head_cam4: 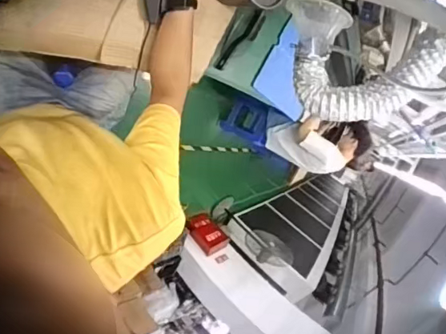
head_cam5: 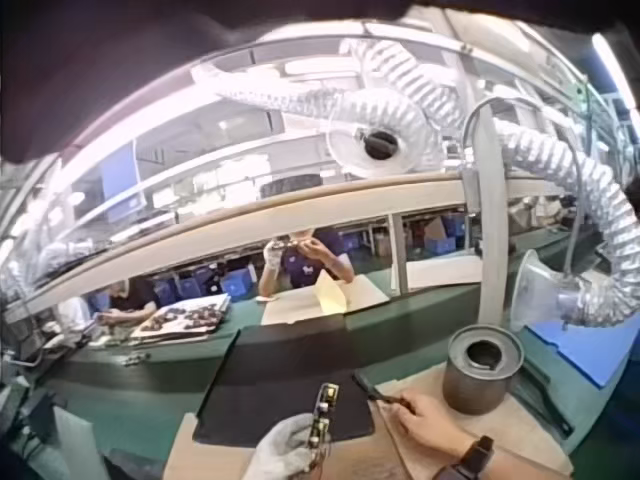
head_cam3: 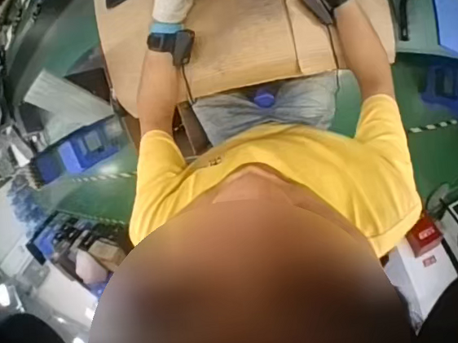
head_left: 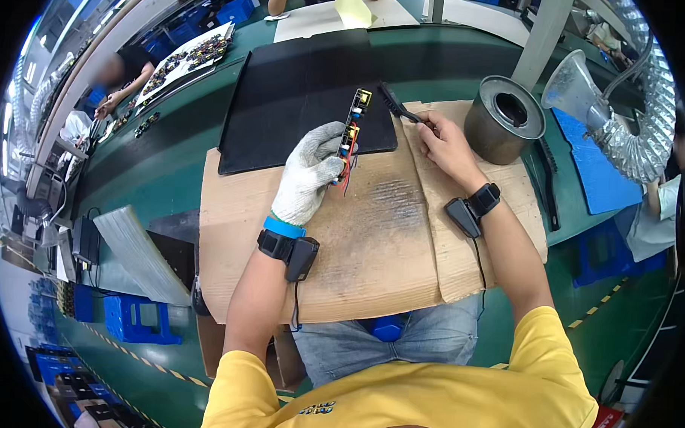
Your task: Cleaning and inspecting printed circuit boards using a small brush at a manual workstation.
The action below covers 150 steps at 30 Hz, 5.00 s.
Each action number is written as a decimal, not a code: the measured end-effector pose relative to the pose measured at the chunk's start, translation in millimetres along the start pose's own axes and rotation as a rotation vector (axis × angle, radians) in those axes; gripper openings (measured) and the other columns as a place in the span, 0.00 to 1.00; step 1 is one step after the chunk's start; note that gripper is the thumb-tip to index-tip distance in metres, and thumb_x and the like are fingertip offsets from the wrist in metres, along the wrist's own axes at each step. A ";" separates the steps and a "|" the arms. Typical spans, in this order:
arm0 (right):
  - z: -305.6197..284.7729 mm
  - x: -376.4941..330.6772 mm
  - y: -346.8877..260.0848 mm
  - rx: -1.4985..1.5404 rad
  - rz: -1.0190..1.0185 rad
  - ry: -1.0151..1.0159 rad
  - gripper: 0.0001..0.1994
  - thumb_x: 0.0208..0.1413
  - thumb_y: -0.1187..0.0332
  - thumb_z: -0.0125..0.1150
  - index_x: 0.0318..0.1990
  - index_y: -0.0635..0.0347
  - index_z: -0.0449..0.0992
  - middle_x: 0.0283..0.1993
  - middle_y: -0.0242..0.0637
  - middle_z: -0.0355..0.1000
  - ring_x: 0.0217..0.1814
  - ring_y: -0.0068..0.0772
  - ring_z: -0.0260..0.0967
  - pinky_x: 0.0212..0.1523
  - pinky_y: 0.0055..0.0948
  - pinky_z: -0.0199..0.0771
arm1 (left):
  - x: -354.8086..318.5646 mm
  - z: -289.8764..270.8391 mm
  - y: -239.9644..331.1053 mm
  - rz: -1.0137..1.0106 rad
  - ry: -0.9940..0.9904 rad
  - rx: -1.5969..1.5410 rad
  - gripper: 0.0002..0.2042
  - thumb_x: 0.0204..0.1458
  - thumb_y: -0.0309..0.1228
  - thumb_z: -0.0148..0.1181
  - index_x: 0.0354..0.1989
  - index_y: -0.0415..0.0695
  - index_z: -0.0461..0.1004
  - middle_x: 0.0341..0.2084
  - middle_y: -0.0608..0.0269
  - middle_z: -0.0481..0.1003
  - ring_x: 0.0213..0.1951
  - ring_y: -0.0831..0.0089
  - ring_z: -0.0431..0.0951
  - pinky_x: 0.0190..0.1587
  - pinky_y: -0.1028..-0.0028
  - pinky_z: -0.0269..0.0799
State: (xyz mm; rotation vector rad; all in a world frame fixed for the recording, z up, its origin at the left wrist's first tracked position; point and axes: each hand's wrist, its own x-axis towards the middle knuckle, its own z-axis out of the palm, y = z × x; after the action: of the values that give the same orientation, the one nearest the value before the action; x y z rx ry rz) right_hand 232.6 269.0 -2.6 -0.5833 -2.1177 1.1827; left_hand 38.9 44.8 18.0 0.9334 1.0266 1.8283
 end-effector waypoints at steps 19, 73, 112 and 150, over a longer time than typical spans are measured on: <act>2.6 -48.1 -130.6 -0.613 -0.512 0.032 0.20 0.57 0.73 0.71 0.57 0.65 0.79 0.52 0.48 0.75 0.51 0.52 0.76 0.55 0.42 0.79 | -20.1 8.6 7.8 0.450 0.264 0.980 0.30 0.42 0.24 0.77 0.58 0.44 0.78 0.48 0.61 0.82 0.54 0.62 0.78 0.62 0.64 0.74; 55.9 63.5 -91.9 -0.037 -0.110 -0.198 0.26 0.69 0.56 0.66 0.66 0.66 0.75 0.63 0.44 0.78 0.64 0.33 0.75 0.66 0.32 0.73 | 0.9 -22.9 -5.8 0.256 0.467 1.358 0.14 0.53 0.42 0.72 0.41 0.45 0.83 0.43 0.57 0.79 0.52 0.56 0.76 0.59 0.55 0.68; 52.7 -20.2 -57.3 0.601 -0.246 -0.606 0.37 0.69 0.37 0.53 0.67 0.64 0.76 0.74 0.49 0.64 0.69 0.41 0.67 0.70 0.38 0.64 | -2.7 28.6 -44.0 -0.159 -0.111 -0.281 0.30 0.72 0.47 0.54 0.77 0.44 0.61 0.67 0.57 0.69 0.66 0.66 0.71 0.70 0.67 0.69; 55.5 -19.7 -63.5 0.430 -0.125 -0.566 0.26 0.78 0.52 0.45 0.62 0.68 0.77 0.65 0.41 0.73 0.68 0.35 0.68 0.72 0.33 0.62 | -4.0 19.0 -47.9 -0.155 -0.025 -0.011 0.24 0.75 0.43 0.49 0.72 0.42 0.68 0.66 0.58 0.70 0.67 0.69 0.69 0.71 0.68 0.64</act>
State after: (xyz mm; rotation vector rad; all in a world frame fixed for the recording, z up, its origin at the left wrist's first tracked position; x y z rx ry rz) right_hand 202.5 192.4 24.4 0.0957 -2.1848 1.8171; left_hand 71.1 62.4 -18.3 0.8448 1.0432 1.6882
